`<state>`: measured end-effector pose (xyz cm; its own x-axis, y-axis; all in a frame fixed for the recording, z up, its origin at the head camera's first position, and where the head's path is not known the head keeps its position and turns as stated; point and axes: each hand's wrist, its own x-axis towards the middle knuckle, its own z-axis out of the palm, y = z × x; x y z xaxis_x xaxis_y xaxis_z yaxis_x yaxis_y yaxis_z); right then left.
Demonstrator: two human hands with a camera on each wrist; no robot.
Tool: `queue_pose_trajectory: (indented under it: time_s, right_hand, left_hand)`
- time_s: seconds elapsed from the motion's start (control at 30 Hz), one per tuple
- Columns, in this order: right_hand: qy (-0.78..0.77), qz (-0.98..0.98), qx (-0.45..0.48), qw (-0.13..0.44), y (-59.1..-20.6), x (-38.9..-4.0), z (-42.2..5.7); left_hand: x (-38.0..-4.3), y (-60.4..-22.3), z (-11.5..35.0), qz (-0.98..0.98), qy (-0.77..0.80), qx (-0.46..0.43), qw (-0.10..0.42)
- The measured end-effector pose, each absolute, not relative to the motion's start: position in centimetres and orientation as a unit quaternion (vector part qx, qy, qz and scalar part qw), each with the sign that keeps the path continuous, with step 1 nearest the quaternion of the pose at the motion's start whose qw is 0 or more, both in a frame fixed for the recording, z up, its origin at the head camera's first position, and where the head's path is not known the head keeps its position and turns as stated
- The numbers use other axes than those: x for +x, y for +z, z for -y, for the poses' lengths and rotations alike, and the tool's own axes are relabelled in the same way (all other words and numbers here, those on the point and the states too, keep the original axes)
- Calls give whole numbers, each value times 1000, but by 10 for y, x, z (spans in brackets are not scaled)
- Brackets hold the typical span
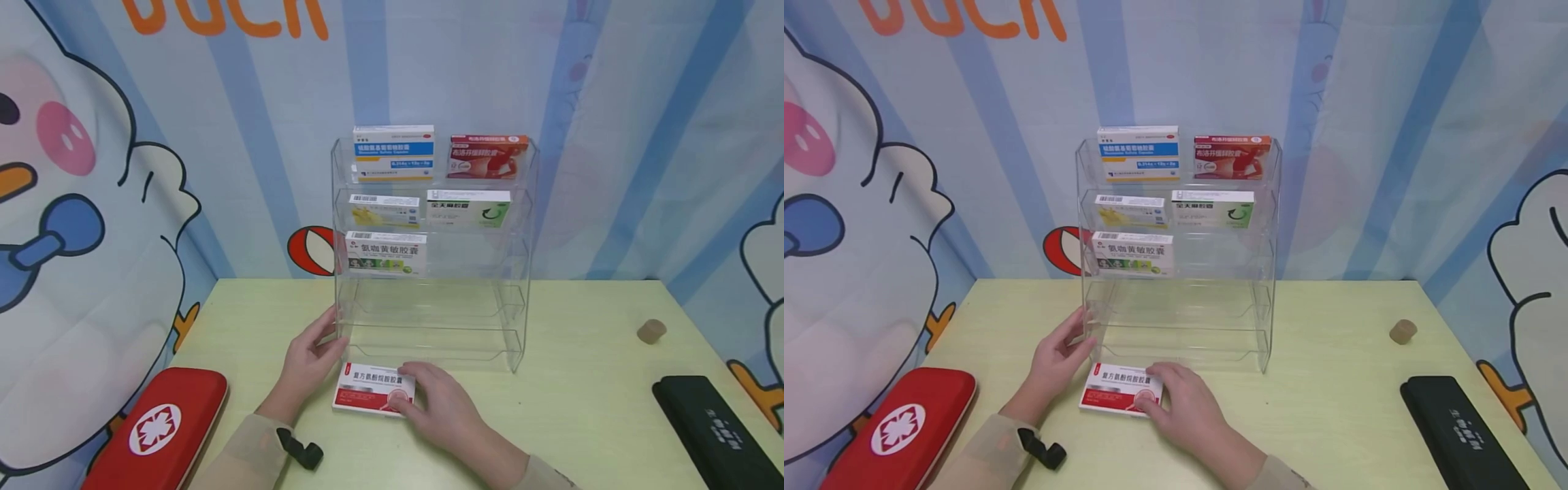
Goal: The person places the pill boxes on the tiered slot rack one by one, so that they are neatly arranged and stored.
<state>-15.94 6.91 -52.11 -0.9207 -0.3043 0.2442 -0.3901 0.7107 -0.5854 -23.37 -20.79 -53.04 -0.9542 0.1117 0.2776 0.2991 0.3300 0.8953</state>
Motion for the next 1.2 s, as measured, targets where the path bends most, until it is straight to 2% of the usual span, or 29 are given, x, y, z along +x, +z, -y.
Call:
queue_pose_trajectory:
  time_s: [0.33, 0.73, 0.97, 1.2]
  right_hand:
    - [333, 916, 206, 86, -522, -158, -70]
    - [368, 905, 202, 68, -511, -161, -74]
    - [430, 881, 196, 34, -501, -166, -78]
    - [462, 860, 214, 40, -493, -169, -80]
  left_hand:
    - [-235, -531, 207, 803, -575, -130, 82]
    - [-235, -533, 205, 801, -579, -130, 77]
    - [-235, -533, 206, 805, -574, -128, 82]
    - [-233, -531, 207, 812, -563, -127, 88]
